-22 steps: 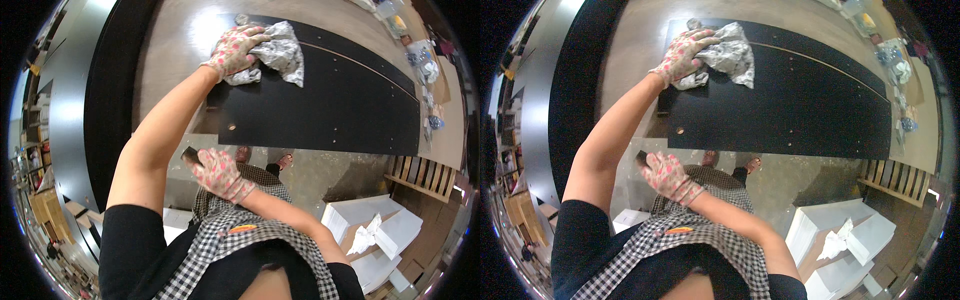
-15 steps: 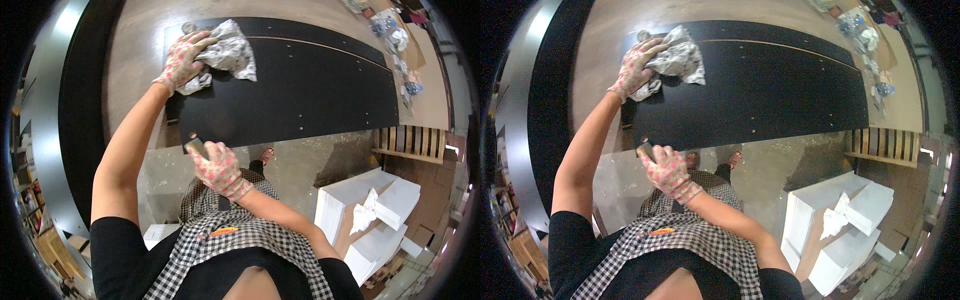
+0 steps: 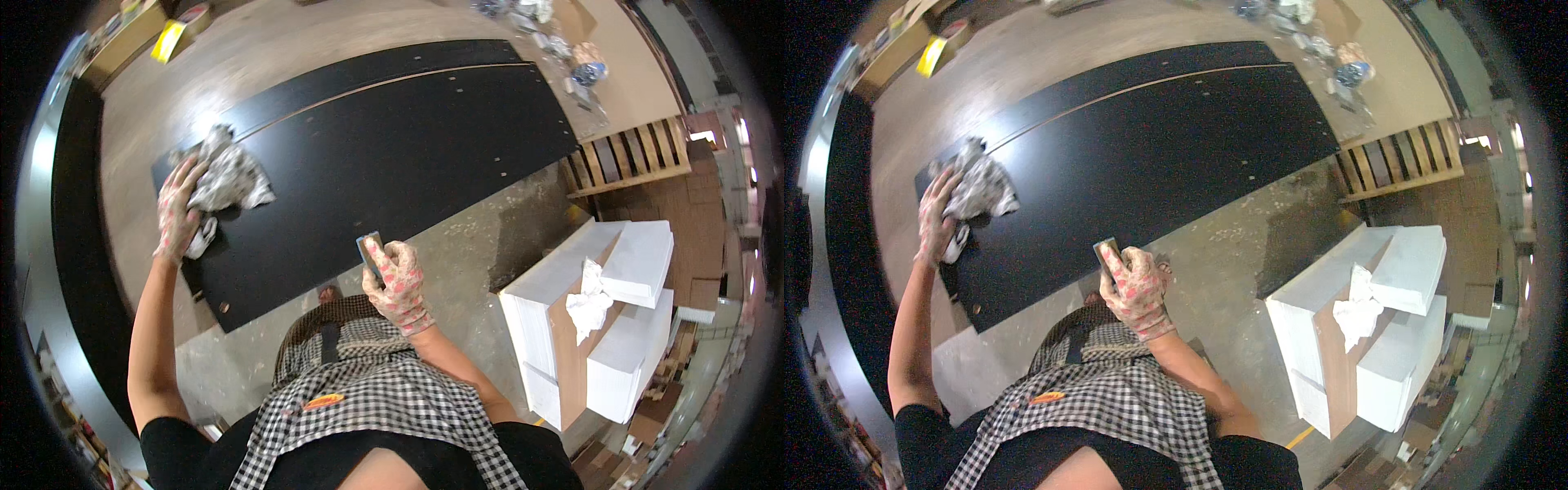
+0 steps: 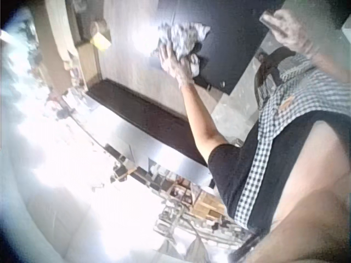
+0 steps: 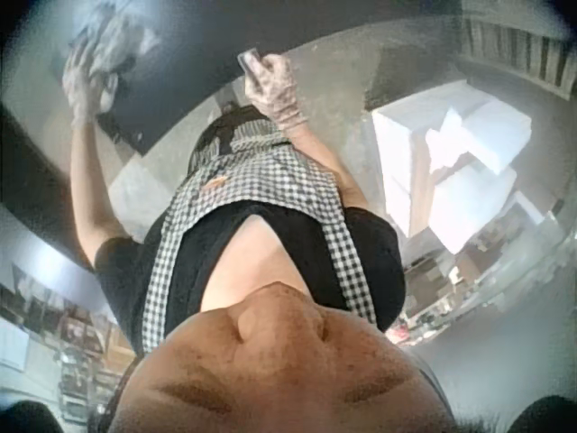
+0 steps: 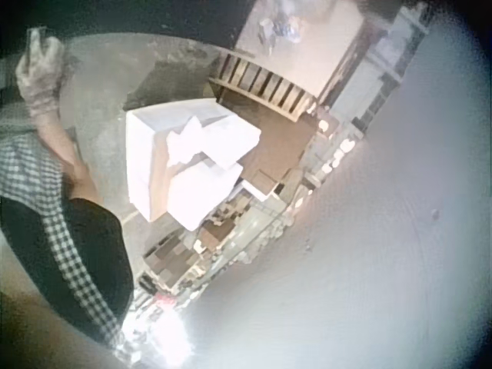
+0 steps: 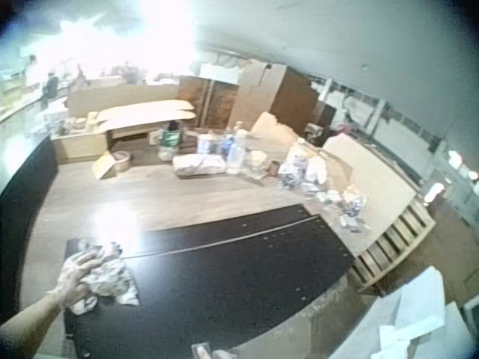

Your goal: The person wipes a large black panel with a cloth and scrubs it with a small blue sponge. They repeatedly wipe and scrub different areas of the panel surface while standing in a workshop.

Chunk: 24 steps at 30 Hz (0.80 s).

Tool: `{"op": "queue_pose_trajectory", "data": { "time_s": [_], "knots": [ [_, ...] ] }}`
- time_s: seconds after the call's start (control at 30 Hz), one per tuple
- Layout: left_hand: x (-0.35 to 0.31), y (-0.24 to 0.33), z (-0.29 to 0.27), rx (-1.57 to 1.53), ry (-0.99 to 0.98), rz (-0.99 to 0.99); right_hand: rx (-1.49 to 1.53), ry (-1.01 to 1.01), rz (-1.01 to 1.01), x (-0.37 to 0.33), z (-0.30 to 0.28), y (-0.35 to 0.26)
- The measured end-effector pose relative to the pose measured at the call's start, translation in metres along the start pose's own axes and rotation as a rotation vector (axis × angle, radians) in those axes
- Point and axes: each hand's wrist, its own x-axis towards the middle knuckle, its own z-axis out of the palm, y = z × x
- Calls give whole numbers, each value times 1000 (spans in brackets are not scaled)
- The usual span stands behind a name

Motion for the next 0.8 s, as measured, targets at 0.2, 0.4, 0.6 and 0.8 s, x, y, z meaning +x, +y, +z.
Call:
{"op": "queue_pose_trajectory", "data": {
  "time_s": [0.2,0.4,0.6,0.8],
  "knots": [
    [-9,-4,3,110,4,-10,-239,146,219,8,-51,176],
    [1,40,25,73,348,-84,-299,314,341,64,-139,373],
    [79,170,89,-161,202,-197,-211,314,508,171,-217,506],
    [199,305,140,355,-336,-370,1266,-156,437,301,-130,482]
  ]
}}
